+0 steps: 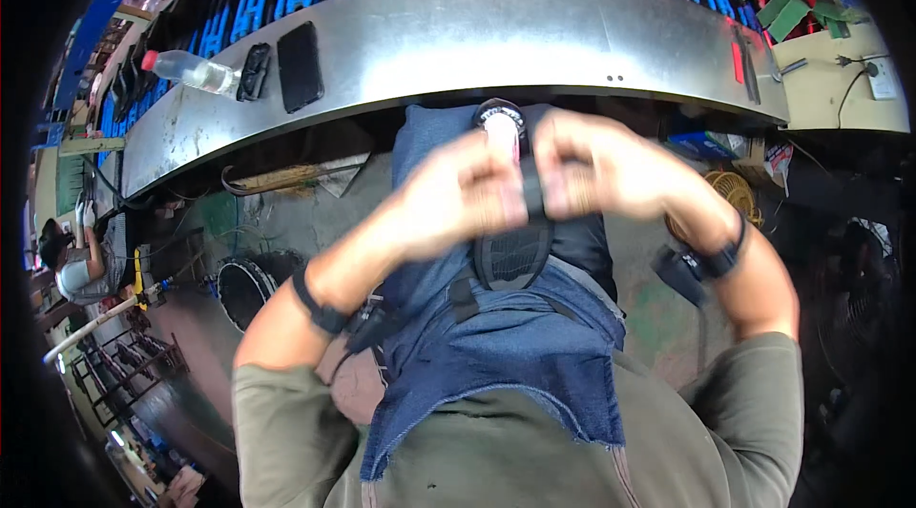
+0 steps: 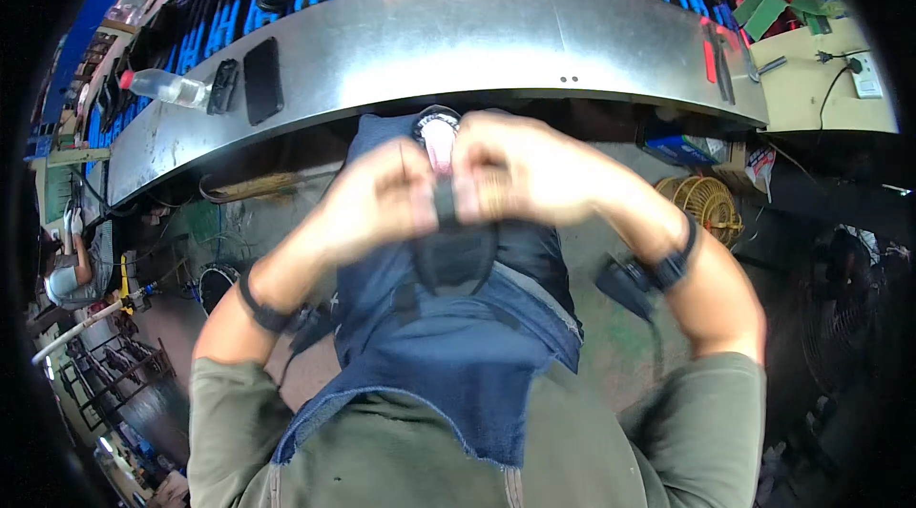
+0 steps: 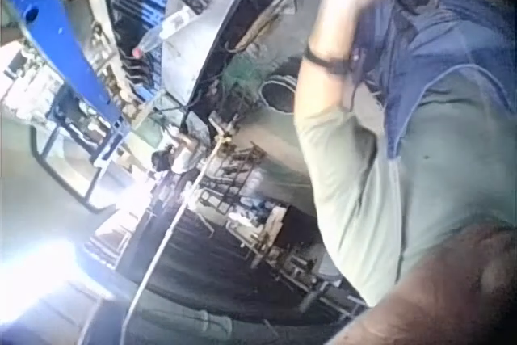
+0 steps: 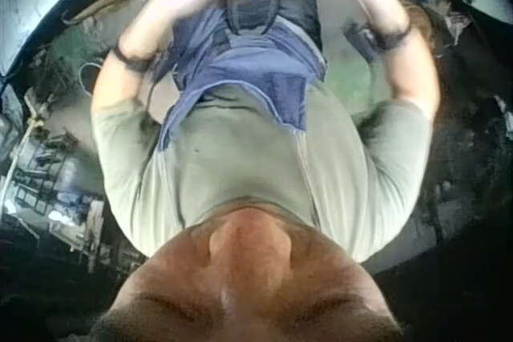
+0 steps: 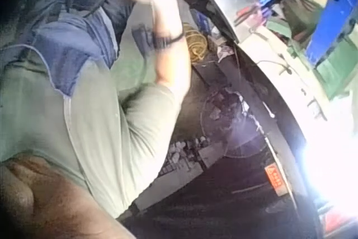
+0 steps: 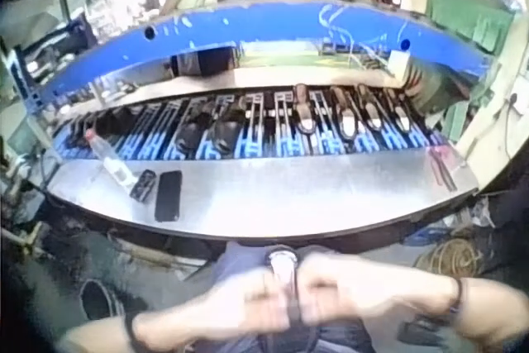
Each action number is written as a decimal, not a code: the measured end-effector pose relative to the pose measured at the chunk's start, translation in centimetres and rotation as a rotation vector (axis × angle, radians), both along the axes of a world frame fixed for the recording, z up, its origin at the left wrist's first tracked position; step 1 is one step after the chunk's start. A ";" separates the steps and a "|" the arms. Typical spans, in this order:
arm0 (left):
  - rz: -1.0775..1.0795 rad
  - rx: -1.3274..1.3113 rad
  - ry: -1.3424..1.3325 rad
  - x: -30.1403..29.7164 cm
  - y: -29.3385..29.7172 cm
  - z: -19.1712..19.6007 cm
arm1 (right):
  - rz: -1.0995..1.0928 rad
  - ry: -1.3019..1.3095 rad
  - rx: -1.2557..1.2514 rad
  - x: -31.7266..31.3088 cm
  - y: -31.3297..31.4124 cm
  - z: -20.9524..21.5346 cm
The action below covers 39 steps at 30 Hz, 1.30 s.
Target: Inspecting and cleaning shoes on a factory assembly line.
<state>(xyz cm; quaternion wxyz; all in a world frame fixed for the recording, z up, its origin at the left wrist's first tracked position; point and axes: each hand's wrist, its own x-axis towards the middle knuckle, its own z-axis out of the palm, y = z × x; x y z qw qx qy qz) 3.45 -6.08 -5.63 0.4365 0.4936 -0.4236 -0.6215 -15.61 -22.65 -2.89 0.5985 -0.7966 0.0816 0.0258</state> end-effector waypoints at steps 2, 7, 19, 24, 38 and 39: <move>-0.421 -0.644 -0.616 -4.4 5.5 1.1 | 0.216 -0.069 -0.297 -3.1 3.4 1.9; -0.221 -0.759 -0.706 -3.5 2.9 -1.3 | 0.186 -0.337 -0.397 -4.5 3.0 -2.4; 0.353 -0.136 -0.193 0.9 -3.8 -1.8 | -0.287 -0.033 0.057 2.5 -3.9 -3.5; 0.336 -0.039 -0.211 1.6 -5.0 -2.2 | -0.289 0.075 -0.002 2.8 -4.2 -4.6; 0.198 -0.505 -0.260 -0.2 -1.6 2.4 | -0.208 -0.185 0.645 -0.8 1.0 -1.2; 0.325 -0.527 -0.197 -1.6 -0.4 1.6 | -0.176 -0.239 0.548 -1.3 2.2 -0.4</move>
